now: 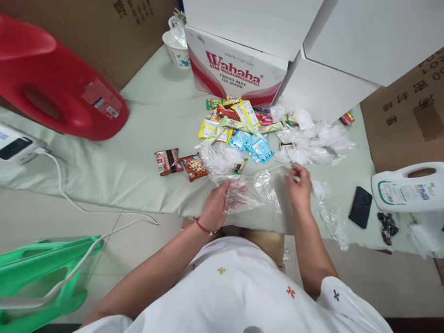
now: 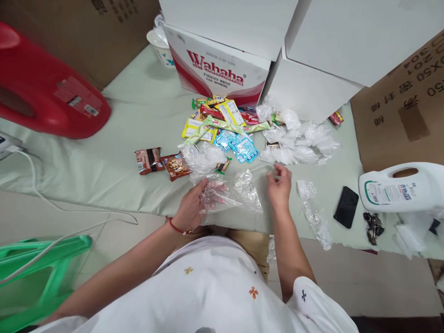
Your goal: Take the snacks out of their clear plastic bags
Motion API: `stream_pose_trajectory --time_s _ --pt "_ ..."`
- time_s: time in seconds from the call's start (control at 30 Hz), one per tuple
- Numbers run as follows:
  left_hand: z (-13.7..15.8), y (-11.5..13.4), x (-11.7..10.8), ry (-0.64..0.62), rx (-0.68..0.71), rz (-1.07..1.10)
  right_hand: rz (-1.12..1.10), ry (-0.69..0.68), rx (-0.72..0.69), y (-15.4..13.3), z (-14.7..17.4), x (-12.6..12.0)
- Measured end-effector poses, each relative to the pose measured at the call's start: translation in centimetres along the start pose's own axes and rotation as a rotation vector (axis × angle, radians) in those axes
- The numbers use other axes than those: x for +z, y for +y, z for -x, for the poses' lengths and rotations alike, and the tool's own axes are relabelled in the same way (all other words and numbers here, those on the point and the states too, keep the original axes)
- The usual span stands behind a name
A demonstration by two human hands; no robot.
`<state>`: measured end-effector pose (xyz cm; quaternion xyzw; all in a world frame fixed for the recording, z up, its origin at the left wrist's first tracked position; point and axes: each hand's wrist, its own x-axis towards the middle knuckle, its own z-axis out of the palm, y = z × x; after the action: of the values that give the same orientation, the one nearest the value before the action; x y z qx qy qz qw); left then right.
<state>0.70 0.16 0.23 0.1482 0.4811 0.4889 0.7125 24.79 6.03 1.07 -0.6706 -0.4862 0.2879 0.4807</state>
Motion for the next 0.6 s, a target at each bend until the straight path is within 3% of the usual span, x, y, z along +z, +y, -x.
stream_pose_trajectory --time_s 0.03,0.07,0.17,0.23,0.33,0.4,0.5,0.6 --pt "0.2 -0.1 -0.1 0.011 0.035 -0.037 -0.003 0.030 -0.019 -0.4 -0.1 -0.3" --pt "0.3 -0.3 0.0 0.025 0.087 -0.088 -0.016 -0.032 -0.017 -1.0 0.2 -0.5" --pt "0.8 -1.0 0.4 0.021 0.290 -0.276 -0.109 -0.533 0.130 -3.0 3.4 0.5" --pt "1.1 -1.6 0.7 -0.043 0.427 -0.363 -0.187 -0.707 0.225 -3.9 5.9 2.2" --pt "1.3 -2.0 0.3 -0.121 0.530 -0.425 -0.314 -0.581 0.277 -4.1 7.6 4.4" --pt "1.5 -1.9 -0.3 -0.034 0.562 -0.470 -0.318 -0.503 0.241 -3.9 7.5 4.8" --pt "2.0 -0.9 -0.8 0.154 0.749 -0.662 -0.163 -0.505 0.044 -3.9 7.0 4.4" --pt "1.6 0.4 -0.1 0.200 0.894 -0.885 -0.078 -0.580 -0.144 -4.4 6.7 4.0"
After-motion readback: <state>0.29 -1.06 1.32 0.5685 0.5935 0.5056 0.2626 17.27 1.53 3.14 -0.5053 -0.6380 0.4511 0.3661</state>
